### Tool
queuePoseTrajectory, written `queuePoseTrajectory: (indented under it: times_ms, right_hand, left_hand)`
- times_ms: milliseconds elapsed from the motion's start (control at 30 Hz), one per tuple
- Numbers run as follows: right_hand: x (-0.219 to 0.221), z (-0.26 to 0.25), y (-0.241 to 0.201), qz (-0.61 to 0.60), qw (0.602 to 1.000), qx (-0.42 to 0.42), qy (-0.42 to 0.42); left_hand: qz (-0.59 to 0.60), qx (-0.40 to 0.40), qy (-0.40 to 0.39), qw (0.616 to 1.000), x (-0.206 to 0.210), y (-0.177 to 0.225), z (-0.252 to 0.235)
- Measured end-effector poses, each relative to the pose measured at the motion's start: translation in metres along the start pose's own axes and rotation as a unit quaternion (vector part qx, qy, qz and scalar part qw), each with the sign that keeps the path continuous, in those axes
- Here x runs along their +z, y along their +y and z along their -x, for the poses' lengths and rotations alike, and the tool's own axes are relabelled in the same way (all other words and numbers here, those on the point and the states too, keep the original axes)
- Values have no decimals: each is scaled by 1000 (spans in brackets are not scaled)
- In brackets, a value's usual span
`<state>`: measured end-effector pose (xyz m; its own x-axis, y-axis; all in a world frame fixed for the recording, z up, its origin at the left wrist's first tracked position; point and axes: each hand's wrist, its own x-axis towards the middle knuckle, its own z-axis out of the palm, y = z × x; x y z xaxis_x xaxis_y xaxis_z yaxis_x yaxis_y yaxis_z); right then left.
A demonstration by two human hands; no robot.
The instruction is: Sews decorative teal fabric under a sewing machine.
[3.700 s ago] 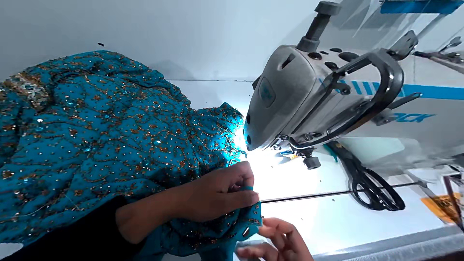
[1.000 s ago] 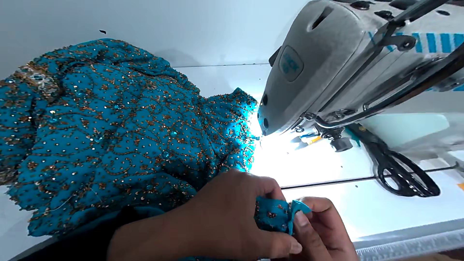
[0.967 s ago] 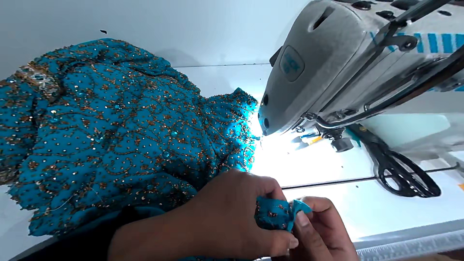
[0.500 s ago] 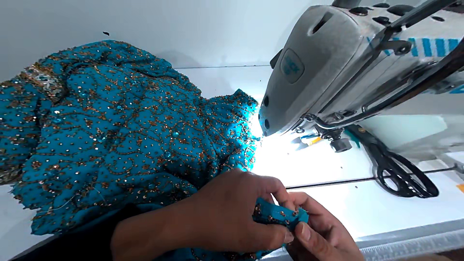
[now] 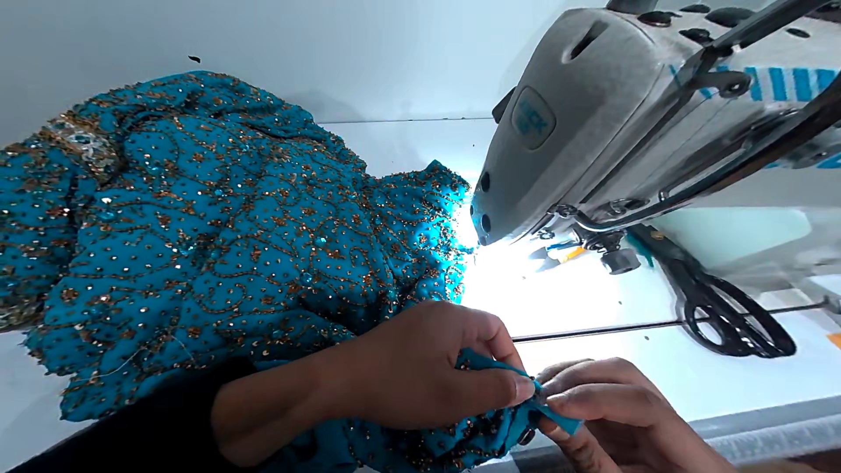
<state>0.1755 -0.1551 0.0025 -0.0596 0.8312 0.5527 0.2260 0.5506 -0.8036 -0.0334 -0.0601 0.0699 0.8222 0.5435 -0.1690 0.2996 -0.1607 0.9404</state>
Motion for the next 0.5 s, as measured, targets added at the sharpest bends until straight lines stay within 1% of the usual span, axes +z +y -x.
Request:
queuePoseTrajectory:
  times_ms: [67,200,267,333,400,500]
  right_hand:
    - [2,-2,-2,4,1000,6,4]
    - [8,-4,-4,-67,996,51,-1]
    - [9,-3,-4,-77,995,58,3]
    - [9,-2,-5,-56,997,56,8]
    - [9,-1,-5,-6,999,46,15]
    - [6,0,-5,44,998,54,-4]
  left_hand:
    - [-2,2,2,1000,1,0,0]
    - [-18,1,-3,1000,1,0,0]
    - [-28,13,0,1000,1,-1,0]
    - [-37,26,2,999,1,-3,0]
    - [-46,33,5,998,1,-4,0]
    - [-53,29,4,998,1,-3,0]
